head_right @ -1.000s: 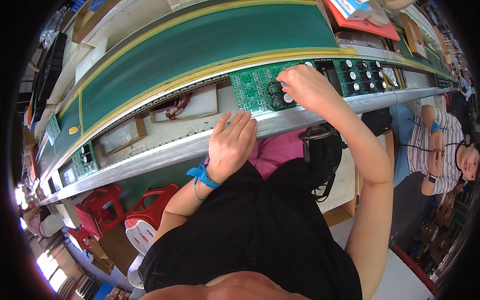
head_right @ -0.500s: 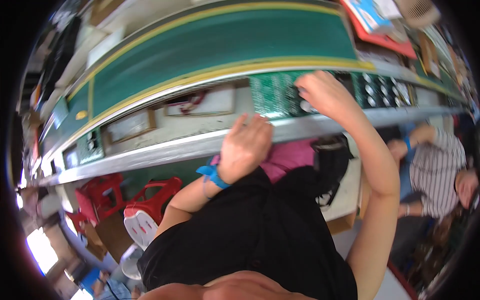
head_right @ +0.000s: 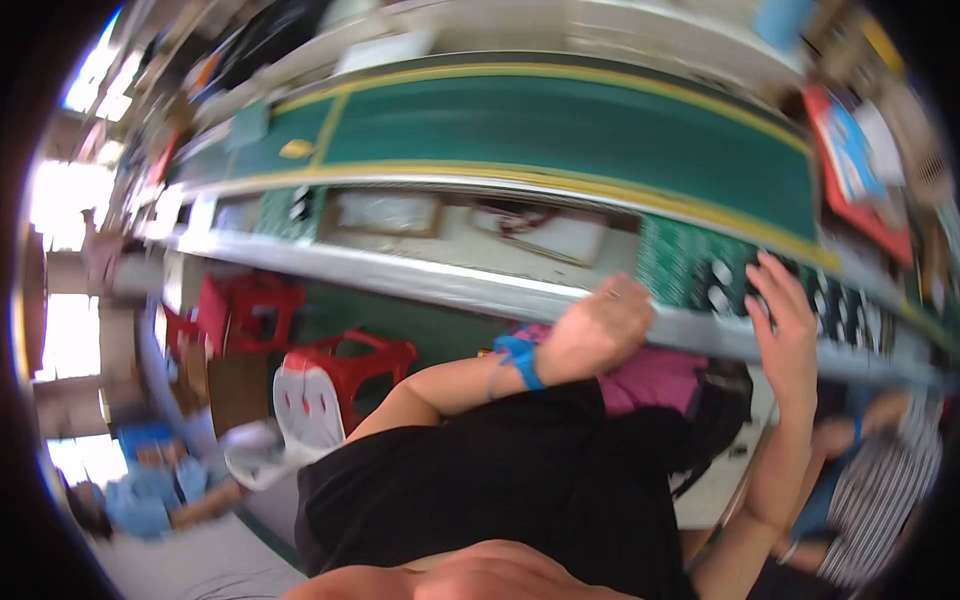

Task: The person assembles electronic components, including capacitors and switches, onto a printed circuit board by hand on an assembly line.

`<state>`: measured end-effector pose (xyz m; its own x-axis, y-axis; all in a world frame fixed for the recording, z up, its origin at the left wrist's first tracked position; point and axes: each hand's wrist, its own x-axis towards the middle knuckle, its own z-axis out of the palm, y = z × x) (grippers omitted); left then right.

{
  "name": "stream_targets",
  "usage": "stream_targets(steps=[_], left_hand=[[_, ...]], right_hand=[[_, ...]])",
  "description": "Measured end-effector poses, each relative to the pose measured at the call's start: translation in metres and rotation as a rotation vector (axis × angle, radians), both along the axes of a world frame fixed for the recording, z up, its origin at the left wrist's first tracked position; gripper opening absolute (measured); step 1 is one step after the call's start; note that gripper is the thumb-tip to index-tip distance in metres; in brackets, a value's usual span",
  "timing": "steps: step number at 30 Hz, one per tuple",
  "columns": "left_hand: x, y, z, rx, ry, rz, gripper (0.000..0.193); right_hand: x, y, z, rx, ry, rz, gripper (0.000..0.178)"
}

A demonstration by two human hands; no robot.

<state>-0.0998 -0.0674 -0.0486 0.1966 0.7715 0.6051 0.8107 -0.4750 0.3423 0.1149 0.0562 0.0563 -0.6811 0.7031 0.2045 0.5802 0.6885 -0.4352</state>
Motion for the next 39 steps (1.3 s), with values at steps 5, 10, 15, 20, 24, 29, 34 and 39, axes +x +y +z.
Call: stream_targets(steps=[5, 10, 15, 20, 24, 29, 34, 39], left_hand=[[-0.009, 0.007, 0.007, -0.061, 0.108, 0.002, 0.03], [0.003, 0.015, 0.01, -0.097, 0.03, 0.029, 0.016], [0.012, 0.013, 0.008, -0.13, 0.045, 0.036, 0.013], [0.015, 0.011, 0.011, -0.137, 0.054, 0.042, 0.013], [0.014, 0.011, 0.012, -0.145, 0.048, 0.063, 0.013], [0.009, 0.011, 0.013, -0.153, 0.02, 0.064, 0.012], [0.008, 0.013, 0.013, -0.125, 0.001, 0.065, 0.013], [0.005, 0.011, 0.007, -0.134, -0.055, 0.028, 0.015]], right_hand=[[0.13, -0.003, -0.042, -0.281, 0.433, -0.551, 0.019], [0.262, -0.059, -0.146, -0.377, 0.137, -0.907, 0.023], [0.287, -0.104, -0.235, -0.381, -0.072, -0.915, 0.045], [0.285, -0.107, -0.276, -0.332, -0.085, -0.734, 0.051], [0.273, -0.098, -0.262, -0.434, -0.078, -0.852, 0.045], [0.233, -0.085, -0.174, -0.438, 0.556, -1.061, 0.033], [0.164, -0.075, -0.082, -0.54, 0.837, -0.631, 0.037], [0.088, -0.037, -0.032, -0.712, 0.746, -0.179, 0.037]])
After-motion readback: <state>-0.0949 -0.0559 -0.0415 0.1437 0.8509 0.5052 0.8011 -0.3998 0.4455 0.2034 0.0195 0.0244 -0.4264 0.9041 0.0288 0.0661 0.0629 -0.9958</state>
